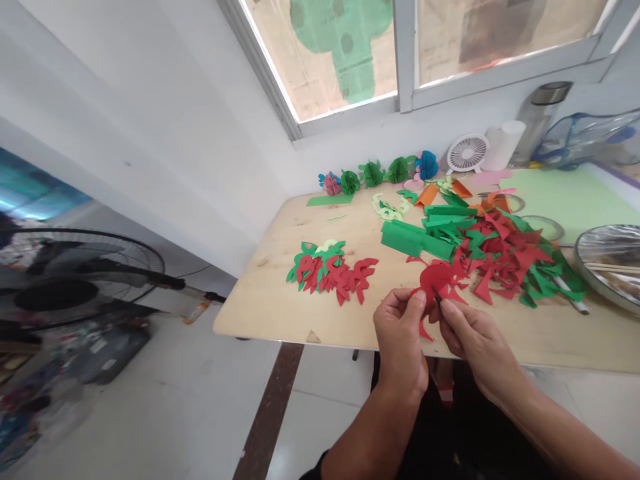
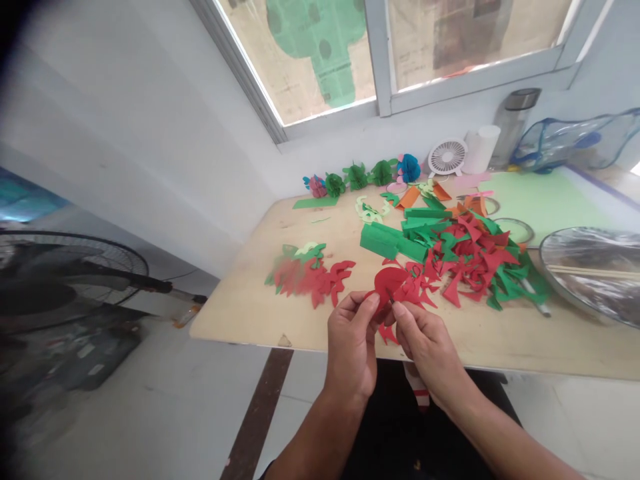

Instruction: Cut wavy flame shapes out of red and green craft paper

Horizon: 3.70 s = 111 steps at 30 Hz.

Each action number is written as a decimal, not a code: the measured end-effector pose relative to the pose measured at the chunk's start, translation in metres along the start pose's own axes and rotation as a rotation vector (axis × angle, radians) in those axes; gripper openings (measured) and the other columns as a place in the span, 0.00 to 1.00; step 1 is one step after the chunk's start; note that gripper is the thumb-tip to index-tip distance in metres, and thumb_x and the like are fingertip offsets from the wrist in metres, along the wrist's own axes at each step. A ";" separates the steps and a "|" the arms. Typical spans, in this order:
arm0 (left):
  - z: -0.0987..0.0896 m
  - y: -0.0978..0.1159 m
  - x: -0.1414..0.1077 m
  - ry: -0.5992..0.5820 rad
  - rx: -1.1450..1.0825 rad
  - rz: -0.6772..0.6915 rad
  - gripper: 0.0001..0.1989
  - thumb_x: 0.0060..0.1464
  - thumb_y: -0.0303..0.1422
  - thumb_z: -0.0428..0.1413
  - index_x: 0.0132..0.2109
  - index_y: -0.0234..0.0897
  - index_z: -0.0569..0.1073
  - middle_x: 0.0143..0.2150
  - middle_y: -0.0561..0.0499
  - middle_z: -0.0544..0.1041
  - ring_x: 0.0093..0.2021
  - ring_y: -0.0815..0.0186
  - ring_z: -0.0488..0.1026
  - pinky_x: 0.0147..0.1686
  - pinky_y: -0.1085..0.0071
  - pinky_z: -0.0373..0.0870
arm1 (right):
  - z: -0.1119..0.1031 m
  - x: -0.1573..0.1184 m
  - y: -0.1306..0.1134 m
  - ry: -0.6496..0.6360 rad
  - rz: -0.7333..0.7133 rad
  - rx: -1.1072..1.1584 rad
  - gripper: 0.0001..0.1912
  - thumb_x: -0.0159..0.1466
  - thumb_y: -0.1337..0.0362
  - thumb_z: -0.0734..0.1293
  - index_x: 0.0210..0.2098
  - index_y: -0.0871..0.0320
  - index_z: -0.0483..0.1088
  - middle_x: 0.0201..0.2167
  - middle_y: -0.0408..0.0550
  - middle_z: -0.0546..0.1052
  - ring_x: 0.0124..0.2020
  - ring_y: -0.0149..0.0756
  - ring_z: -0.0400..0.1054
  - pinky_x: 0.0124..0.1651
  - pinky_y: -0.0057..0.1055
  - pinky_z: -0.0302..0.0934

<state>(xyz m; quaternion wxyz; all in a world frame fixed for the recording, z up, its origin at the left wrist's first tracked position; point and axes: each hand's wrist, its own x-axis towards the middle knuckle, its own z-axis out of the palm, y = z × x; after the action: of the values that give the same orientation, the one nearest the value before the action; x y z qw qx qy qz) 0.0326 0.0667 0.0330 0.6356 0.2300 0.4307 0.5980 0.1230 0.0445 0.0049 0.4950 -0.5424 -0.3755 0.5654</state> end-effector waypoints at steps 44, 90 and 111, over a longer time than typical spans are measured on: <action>0.002 0.009 -0.001 -0.043 -0.075 -0.230 0.06 0.39 0.29 0.61 0.24 0.34 0.70 0.21 0.52 0.72 0.24 0.70 0.69 0.32 0.71 0.66 | -0.014 0.001 -0.007 -0.057 -0.090 -0.227 0.21 0.63 0.48 0.59 0.22 0.56 0.59 0.15 0.36 0.51 0.17 0.28 0.44 0.19 0.27 0.37; -0.001 0.007 -0.005 0.019 -0.210 -0.181 0.07 0.41 0.30 0.63 0.25 0.33 0.72 0.25 0.52 0.74 0.28 0.71 0.70 0.36 0.72 0.65 | -0.006 0.000 -0.019 -0.082 -0.114 -0.322 0.20 0.63 0.48 0.58 0.22 0.56 0.64 0.15 0.38 0.55 0.16 0.29 0.47 0.18 0.28 0.40; 0.017 -0.005 -0.002 0.050 -0.174 -0.160 0.07 0.42 0.30 0.62 0.27 0.33 0.70 0.25 0.52 0.74 0.27 0.72 0.71 0.34 0.73 0.67 | -0.030 0.007 -0.011 -0.087 -0.133 -0.236 0.20 0.63 0.50 0.60 0.22 0.57 0.63 0.17 0.38 0.56 0.19 0.29 0.49 0.19 0.26 0.45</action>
<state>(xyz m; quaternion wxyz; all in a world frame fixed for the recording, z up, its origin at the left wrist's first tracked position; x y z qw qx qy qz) 0.0498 0.0676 0.0389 0.6880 0.1238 0.4099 0.5859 0.1551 0.0504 0.0095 0.4472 -0.5459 -0.4956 0.5063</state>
